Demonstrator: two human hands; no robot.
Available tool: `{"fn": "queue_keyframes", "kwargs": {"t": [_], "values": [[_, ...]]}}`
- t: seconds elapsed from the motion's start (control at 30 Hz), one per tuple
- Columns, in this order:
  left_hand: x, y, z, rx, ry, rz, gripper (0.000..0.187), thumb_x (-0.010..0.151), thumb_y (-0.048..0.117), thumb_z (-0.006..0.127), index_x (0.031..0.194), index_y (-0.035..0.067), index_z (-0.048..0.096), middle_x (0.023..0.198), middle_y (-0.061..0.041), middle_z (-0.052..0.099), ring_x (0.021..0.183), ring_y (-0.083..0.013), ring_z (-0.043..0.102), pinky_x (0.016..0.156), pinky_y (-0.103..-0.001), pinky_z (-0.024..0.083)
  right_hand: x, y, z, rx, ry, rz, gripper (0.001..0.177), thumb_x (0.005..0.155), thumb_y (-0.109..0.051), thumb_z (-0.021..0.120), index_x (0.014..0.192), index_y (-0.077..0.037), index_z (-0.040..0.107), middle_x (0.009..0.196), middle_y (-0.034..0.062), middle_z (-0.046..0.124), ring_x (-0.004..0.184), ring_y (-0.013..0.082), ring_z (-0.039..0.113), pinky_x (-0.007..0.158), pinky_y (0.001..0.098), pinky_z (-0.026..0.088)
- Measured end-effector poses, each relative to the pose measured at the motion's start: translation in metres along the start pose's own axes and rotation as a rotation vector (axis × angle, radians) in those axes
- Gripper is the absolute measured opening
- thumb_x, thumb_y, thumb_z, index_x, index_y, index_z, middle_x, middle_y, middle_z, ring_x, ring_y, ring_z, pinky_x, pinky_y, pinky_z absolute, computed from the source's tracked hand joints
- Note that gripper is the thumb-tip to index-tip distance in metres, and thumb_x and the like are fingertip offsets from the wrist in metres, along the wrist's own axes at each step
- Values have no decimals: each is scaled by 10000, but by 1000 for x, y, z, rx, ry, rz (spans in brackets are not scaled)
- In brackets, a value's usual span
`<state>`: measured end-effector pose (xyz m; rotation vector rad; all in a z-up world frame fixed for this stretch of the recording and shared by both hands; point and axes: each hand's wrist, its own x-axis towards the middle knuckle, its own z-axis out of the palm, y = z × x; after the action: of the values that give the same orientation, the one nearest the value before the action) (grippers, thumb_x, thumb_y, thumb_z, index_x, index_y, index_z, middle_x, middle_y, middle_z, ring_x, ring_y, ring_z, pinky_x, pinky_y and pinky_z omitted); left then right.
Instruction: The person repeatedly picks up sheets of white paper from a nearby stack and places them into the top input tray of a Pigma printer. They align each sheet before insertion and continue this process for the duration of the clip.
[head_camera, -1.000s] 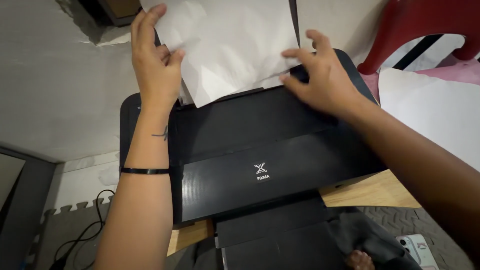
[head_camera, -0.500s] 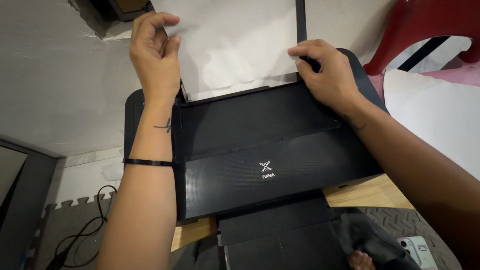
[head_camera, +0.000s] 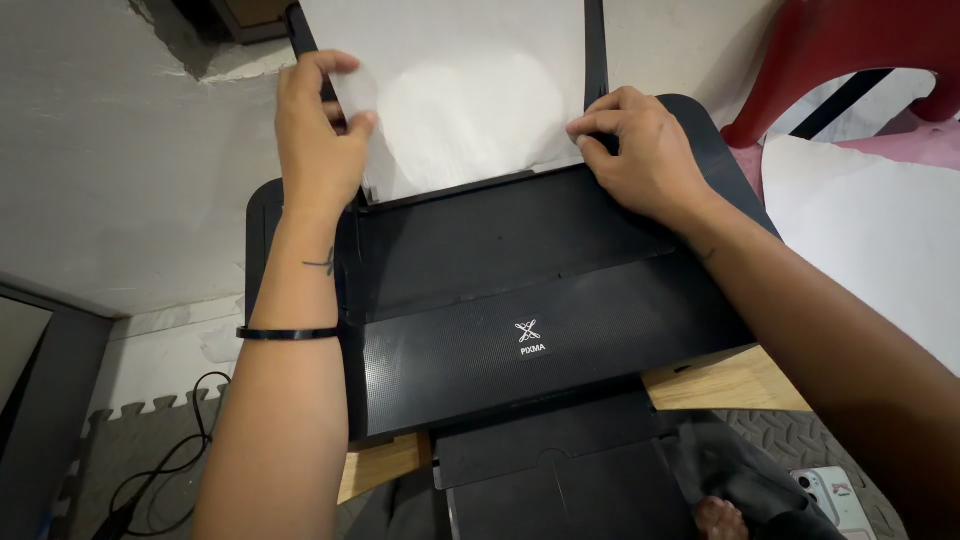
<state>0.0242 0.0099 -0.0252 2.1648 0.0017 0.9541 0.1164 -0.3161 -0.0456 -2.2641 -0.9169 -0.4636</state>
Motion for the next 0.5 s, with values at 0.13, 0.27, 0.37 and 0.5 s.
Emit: {"fn": "queue_keyframes", "kwargs": {"t": [0.13,0.27,0.37,0.5], "values": [[-3,-1,-3,166,-161,-129,376,855,16,830,1168,139,661,1226,-33,607,982,-197,712,870,-324,594,0,-1,3,-29,23,-62,163,950,-108,684,1073,-79,786,1188,99,683,1109,305,648,968,411,503],[-5,2,-4,247,-164,33,603,659,164,995,1137,137,628,1218,-63,564,1120,-275,634,904,-393,575,-8,-9,6,-177,84,-227,131,969,-71,675,1048,-38,774,1178,92,675,1157,308,623,1027,452,448],[-9,11,0,345,-163,-1,822,516,302,1062,1116,104,536,1217,-92,491,1099,-310,599,857,-427,552,-10,-14,7,-213,88,-226,130,968,-63,671,1043,-39,775,1167,83,667,1168,298,607,1057,474,408],[-15,26,12,553,-121,2,891,466,336,1065,1094,85,485,1171,-111,464,1084,-330,580,811,-448,546,-10,-16,6,-210,98,-220,130,974,-63,666,1044,-45,774,1162,72,665,1173,285,607,1078,476,396]]}}
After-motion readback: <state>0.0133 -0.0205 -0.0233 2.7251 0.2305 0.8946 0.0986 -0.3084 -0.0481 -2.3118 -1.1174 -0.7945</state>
